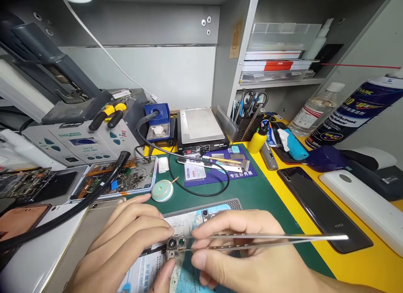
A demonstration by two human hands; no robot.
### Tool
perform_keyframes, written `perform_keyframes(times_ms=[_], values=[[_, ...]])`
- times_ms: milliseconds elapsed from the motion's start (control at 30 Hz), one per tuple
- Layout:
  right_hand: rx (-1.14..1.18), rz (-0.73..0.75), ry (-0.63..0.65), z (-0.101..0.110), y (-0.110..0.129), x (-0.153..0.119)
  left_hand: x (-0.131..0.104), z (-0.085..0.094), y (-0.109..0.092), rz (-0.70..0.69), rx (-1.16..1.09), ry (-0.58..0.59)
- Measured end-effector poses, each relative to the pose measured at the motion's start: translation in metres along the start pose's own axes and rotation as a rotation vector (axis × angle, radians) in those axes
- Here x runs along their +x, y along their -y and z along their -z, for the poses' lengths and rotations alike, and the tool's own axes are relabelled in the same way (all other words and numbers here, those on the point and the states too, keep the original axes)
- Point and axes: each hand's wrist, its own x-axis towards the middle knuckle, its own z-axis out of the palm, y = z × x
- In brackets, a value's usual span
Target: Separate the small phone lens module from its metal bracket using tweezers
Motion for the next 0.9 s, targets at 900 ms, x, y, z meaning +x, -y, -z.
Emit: perform_keyframes(times_ms=[900], values=[[-0.161,0.223,-0.03,-0.0039,0.0009,-0.0003,-0.0009,-0.0028,-0.0062,0.022,-0.019,-0.024]])
